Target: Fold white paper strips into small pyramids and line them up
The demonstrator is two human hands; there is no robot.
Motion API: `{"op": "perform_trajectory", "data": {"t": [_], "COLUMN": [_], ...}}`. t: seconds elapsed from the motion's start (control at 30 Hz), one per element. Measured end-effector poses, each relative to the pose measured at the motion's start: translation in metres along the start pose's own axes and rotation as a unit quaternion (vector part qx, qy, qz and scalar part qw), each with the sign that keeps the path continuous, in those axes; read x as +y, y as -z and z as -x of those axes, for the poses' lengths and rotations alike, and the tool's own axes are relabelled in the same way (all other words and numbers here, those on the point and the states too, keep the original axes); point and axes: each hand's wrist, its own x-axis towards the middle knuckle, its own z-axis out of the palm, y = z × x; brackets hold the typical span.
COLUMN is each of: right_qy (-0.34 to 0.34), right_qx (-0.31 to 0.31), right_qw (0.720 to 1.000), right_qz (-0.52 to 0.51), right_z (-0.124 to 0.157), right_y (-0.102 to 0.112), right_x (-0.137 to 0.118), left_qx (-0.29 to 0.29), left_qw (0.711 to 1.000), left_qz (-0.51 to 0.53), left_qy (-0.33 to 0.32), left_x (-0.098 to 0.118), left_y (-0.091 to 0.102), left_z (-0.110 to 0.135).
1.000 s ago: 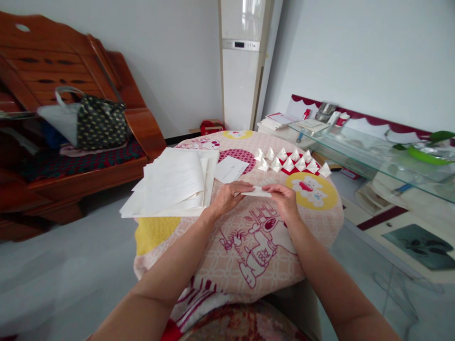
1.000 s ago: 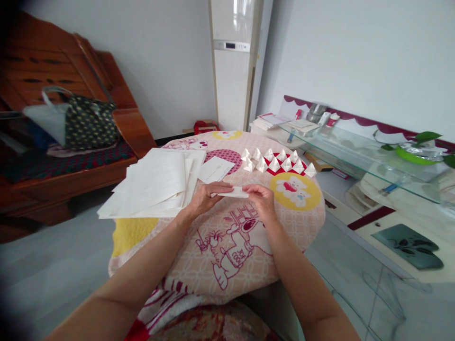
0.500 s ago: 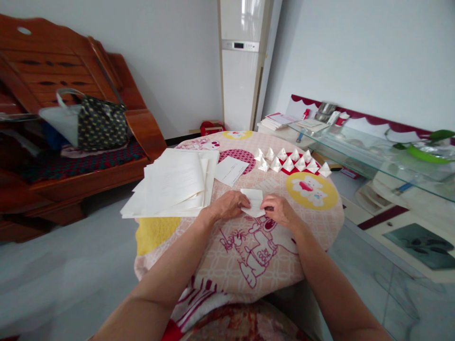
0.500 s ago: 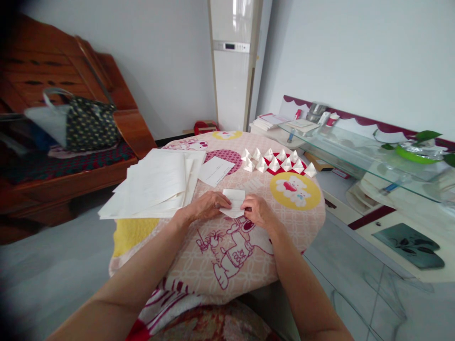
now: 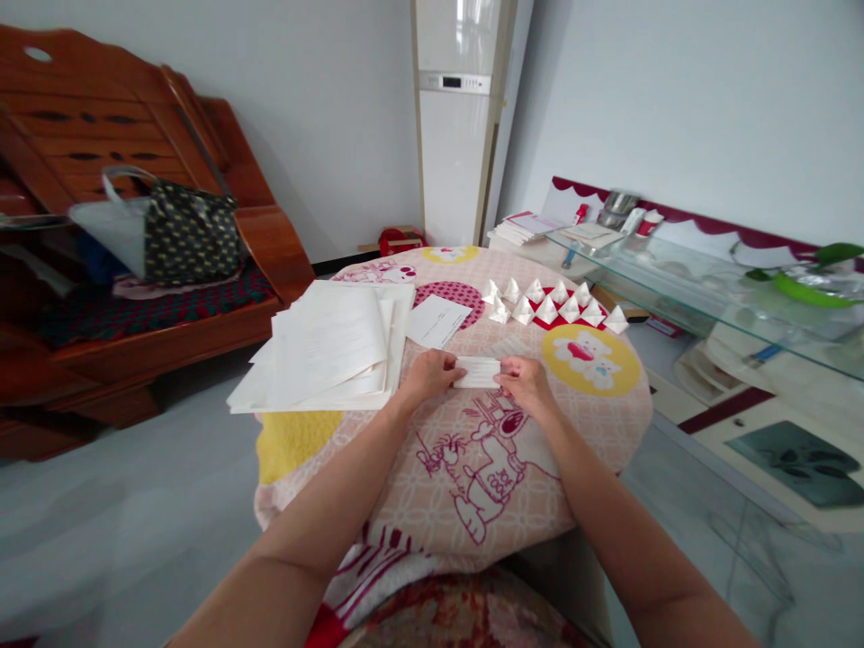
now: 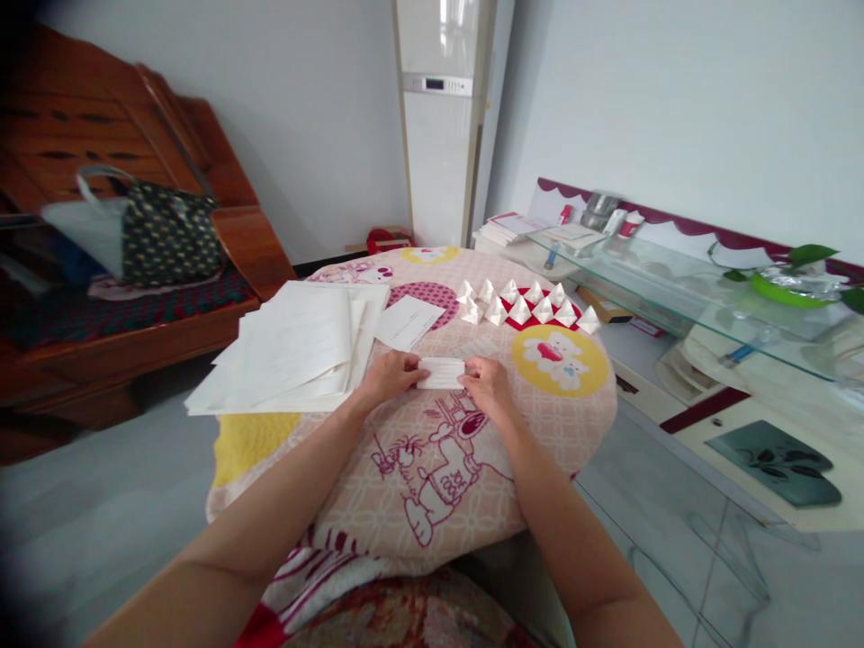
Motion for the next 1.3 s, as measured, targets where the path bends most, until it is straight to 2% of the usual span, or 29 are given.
{"op": "perform_trajectory", "data": {"t": [0.1,0.23,0.33,0.5,0.67,0.93,1.3], "right_qy": [-0.022,-0.035,-0.071,-0.105,-0.085,-0.08,-0.075], "right_qx": [0.027,0.016,0.036,0.066,0.082,0.056,0.062], "right_qw": [0.999,0.999,0.997,0.992,0.993,0.995,0.995], "right_qz": [-0.031,-0.034,-0.02,0.005,0.013,-0.015,0.035], "right_z": [-0.001,-0.001,-0.002,-0.004,-0.001,0.003,-0.003], "right_y": [-0.004,-0.003,-0.005,-0.011,-0.012,-0.008,-0.008], "right_x": [-0.002,-0.001,-0.003,-0.013,-0.017,-0.008,-0.011], "left_qx": [0.007,0.019,0.034,0.021,0.03,0.041,0.048], "left_qw": [0.998,0.994,0.991,0.994,0.992,0.99,0.989], "left_qz": [-0.033,-0.078,-0.098,-0.082,-0.091,-0.091,-0.097], "left_qy": [0.051,0.069,0.086,0.068,0.077,0.102,0.1], "left_x": [0.005,0.012,0.016,0.015,0.013,0.016,0.015], "left_y": [-0.003,-0.006,-0.008,-0.007,-0.009,-0.011,-0.012], "left_z": [-0.002,-0.004,-0.003,-0.002,-0.002,-0.004,-0.007]}}
